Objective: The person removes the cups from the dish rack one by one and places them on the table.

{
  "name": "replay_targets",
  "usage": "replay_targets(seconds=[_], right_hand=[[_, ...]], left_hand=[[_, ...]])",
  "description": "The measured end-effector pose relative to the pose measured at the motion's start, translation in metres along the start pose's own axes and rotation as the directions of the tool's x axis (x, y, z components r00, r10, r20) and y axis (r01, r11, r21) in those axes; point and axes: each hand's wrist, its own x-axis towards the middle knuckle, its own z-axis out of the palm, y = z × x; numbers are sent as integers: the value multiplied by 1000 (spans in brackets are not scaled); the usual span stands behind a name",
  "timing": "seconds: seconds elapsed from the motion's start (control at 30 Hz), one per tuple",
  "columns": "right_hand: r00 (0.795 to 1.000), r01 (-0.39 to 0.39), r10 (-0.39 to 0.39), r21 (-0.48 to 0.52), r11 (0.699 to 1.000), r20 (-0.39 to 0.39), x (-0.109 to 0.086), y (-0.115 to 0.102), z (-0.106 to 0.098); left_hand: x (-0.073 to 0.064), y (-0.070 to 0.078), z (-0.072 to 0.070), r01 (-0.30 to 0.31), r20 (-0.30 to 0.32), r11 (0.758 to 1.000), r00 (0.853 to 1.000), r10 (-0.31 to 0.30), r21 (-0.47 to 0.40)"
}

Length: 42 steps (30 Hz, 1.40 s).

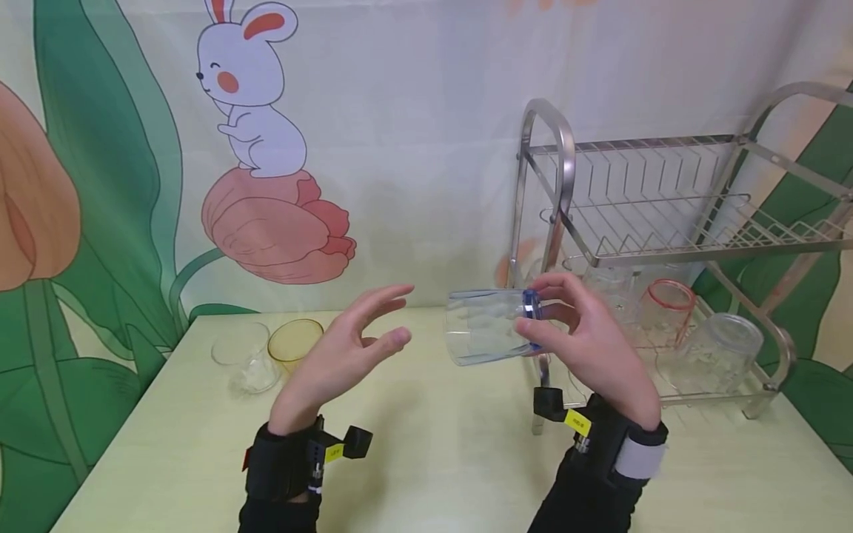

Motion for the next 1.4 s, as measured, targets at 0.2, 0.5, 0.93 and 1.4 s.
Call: replay_targets(seconds=[0.2,0.5,0.93,1.4], right_hand=[[1000,7,-8,34,999,20,5,1,4],[999,5,-6,47,999,38,13,2,10],[996,45,-55,138,989,74,18,-3,17],[993,37,-64,249,968,101,18,0,18]], left_hand=[[5,-3,7,-27,12,998,1000,27,-62],[7,7,11,12,38,985,999,-6,-171],[6,24,12,6,79,955,997,19,-296],[16,-9,29,-79,71,863,989,132,-499]])
